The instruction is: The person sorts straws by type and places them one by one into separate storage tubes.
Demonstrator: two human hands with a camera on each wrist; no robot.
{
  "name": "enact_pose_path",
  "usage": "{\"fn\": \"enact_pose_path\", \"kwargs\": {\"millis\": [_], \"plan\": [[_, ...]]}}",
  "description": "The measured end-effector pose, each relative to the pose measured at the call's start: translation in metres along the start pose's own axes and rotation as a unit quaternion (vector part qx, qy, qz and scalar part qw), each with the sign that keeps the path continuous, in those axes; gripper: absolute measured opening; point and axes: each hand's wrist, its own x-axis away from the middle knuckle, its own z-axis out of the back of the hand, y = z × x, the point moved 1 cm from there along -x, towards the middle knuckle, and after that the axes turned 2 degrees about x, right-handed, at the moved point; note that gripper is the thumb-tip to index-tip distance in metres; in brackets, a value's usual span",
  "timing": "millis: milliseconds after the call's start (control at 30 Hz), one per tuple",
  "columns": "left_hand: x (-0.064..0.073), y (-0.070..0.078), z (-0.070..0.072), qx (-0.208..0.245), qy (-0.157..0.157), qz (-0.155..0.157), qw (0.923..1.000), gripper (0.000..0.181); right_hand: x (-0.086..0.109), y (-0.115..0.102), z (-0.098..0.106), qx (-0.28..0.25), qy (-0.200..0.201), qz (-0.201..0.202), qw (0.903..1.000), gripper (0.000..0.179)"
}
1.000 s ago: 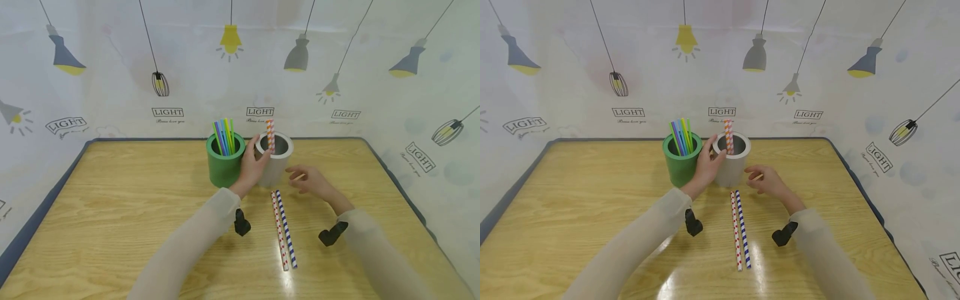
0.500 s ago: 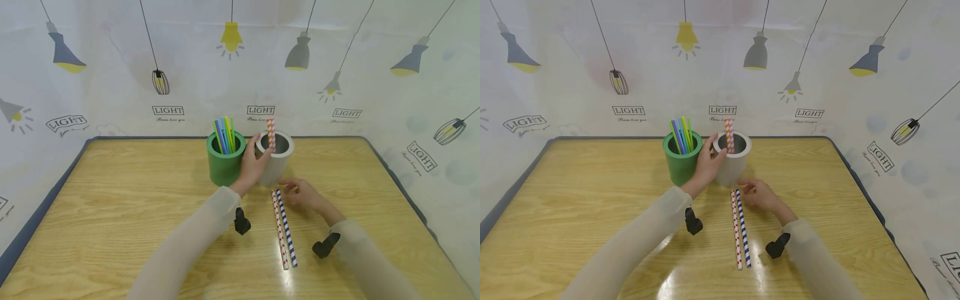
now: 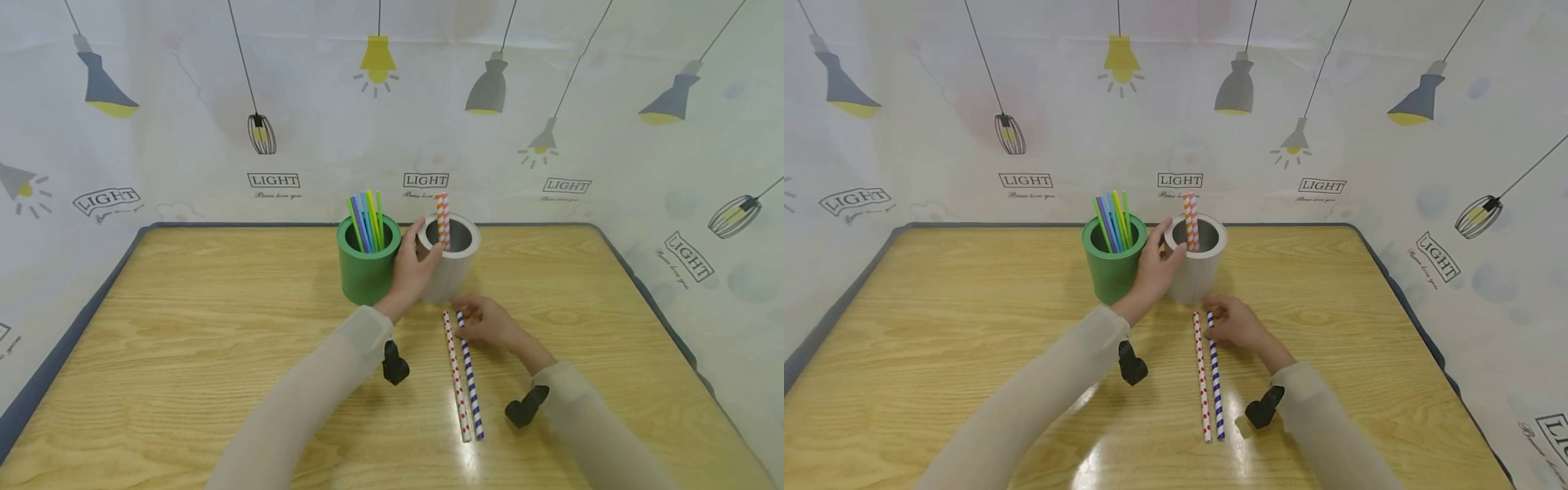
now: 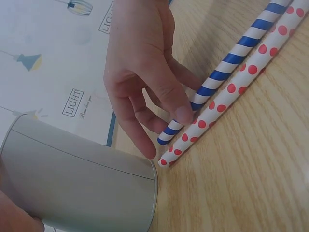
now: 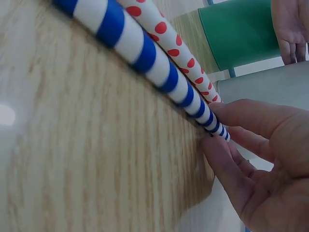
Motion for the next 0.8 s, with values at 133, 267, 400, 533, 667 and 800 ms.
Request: {"fn": "enact_pose_path", "kwargs": {"millis": [133, 267, 400, 533, 667, 800], "plan": [[0.0004, -0.0002, 0.0001, 0.001, -0.003, 0.004, 1.0000, 0.057, 0.0008, -0.0007, -0.0008, 0.010, 0.007, -0.009, 0.9999, 0.049], [0.0001, -0.0001, 0.0003, 0.006, -0.003, 0.004, 1.0000, 0.058, 0.0014, -0.0023, -0.0013, 0.013, 0.018, -0.022, 0.9995, 0.048], [0.0002, -0.0003, 0.0004, 0.010, -0.002, 0.005, 0.9999, 0.058, 0.0020, -0.0033, -0.0017, 0.006, 0.022, -0.028, 0.9993, 0.048], [0.0002, -0.0003, 0.0003, 0.010, -0.003, 0.006, 0.9999, 0.058, 0.0020, -0.0026, -0.0021, -0.002, 0.023, -0.029, 0.9993, 0.048], [-0.0002, 0.0000, 0.0002, 0.008, -0.004, 0.004, 1.0000, 0.058, 0.0016, -0.0015, -0.0024, -0.025, 0.029, -0.030, 0.9988, 0.046], [-0.0005, -0.0002, -0.0002, 0.009, -0.007, 0.004, 0.9999, 0.058, 0.0019, -0.0026, -0.0010, -0.022, 0.042, -0.031, 0.9984, 0.042]]}}
